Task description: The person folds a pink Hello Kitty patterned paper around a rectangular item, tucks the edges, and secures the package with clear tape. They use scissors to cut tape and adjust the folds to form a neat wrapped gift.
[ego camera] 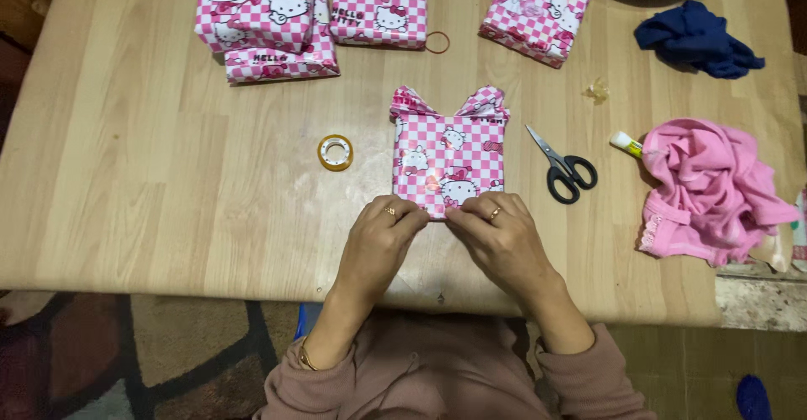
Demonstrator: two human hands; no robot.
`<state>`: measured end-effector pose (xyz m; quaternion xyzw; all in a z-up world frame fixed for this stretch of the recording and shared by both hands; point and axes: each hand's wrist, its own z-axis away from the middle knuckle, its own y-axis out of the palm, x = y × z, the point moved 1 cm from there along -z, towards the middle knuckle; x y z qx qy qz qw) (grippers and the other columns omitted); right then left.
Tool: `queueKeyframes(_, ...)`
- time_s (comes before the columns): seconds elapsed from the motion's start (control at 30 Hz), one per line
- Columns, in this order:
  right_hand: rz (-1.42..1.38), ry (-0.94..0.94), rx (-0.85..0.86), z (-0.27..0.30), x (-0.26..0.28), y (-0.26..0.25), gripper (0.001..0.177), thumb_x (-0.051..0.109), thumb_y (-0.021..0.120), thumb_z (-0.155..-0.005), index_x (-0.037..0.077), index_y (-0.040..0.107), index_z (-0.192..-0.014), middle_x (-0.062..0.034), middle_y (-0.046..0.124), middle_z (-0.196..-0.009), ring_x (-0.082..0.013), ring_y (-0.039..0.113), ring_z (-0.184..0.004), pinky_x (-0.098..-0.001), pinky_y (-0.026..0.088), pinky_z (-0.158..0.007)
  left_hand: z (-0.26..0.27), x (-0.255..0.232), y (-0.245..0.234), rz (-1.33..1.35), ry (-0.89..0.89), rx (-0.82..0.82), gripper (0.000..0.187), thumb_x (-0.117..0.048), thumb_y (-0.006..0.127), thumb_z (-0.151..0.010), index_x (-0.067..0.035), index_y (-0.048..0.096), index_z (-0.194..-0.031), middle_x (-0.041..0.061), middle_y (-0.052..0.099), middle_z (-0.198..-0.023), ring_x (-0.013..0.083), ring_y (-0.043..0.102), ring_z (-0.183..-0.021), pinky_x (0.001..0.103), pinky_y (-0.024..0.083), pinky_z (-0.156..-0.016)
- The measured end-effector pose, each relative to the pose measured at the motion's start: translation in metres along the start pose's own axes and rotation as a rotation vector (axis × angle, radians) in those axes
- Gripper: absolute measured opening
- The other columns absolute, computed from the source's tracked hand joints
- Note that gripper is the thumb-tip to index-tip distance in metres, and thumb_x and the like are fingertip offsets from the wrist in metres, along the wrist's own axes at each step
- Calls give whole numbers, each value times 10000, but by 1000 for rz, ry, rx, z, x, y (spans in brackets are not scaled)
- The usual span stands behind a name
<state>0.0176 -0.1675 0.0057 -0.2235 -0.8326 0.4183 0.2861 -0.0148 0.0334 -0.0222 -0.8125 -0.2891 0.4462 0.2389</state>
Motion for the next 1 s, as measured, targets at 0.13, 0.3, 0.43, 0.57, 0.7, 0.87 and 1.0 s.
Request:
queueKeyframes(0.13, -34, 38, 19, 1, 0, 4, 175, 118, 809, -850, 72, 769, -1014, -26, 686, -923, -210, 636, -867, -386, 494, -791, -12, 22, -15, -71, -296, -66, 193, -33, 688, -942, 25, 705, -1125, 169, 694, -1047, 346, 634, -963, 439, 523, -813)
queueKeyframes(0.3, -65, 62, -2, 3, -1, 6, 164, 116, 814, -848, 74, 767, -999, -24, 675, -911, -208, 630, -855, -378, 494, -793, -23, 51, -31, -311, -332, -134, 267, -13, 689, -881, 70, 659, -1133, 253, 619, -1229, 384, 639, -1010, 440, 543, -807)
queueKeyframes(0.43, -126, 111, -12, 3, -3, 7, 155, 113, 815, -841, 83, 775, -988, -18, 669, -895, -204, 619, -852, -368, 487, -803, -17, 58, -20, -65, -398, -102, 224, 41, 612, -975, -40, 672, -1175, 218, 535, -1222, 280, 680, -978, 344, 602, -819)
queueKeyframes(0.57, -178, 125, -39, 7, -6, 10, 152, 95, 810, -840, 79, 771, -986, -24, 663, -907, -214, 614, -887, -373, 486, -852, 8, 40, 2, 352, -350, -65, 265, 45, 597, -984, -101, 652, -1199, 128, 530, -1168, 229, 716, -951, 314, 620, -860)
queueKeyframes(0.7, -180, 148, -26, 13, -10, 13, 151, 45, 787, -833, 53, 756, -980, -50, 661, -947, -235, 620, -923, -382, 490, -880, 19, 12, 25, 438, -160, 99, 314, 57, 582, -978, -133, 644, -1221, 148, 575, -1262, 249, 747, -1001, 319, 623, -866)
queueKeyframes(0.87, -209, 190, -18, 13, -11, 14, 184, 38, 775, -830, 30, 743, -1010, -67, 673, -976, -243, 627, -932, -382, 503, -870, 11, 1, 18, 129, -39, 123, 329, 10, 624, -915, -132, 662, -1208, 126, 674, -1298, 307, 720, -1058, 369, 603, -847)
queueKeyframes(1.0, -300, 253, -2, 10, -11, 9, 270, 30, 742, -862, 34, 727, -1132, -71, 696, -1001, -239, 638, -954, -384, 517, -882, 7, -4, 15, 86, -54, 173, 278, -79, 635, -933, -126, 682, -1203, 141, 674, -1280, 325, 698, -1075, 384, 586, -841)
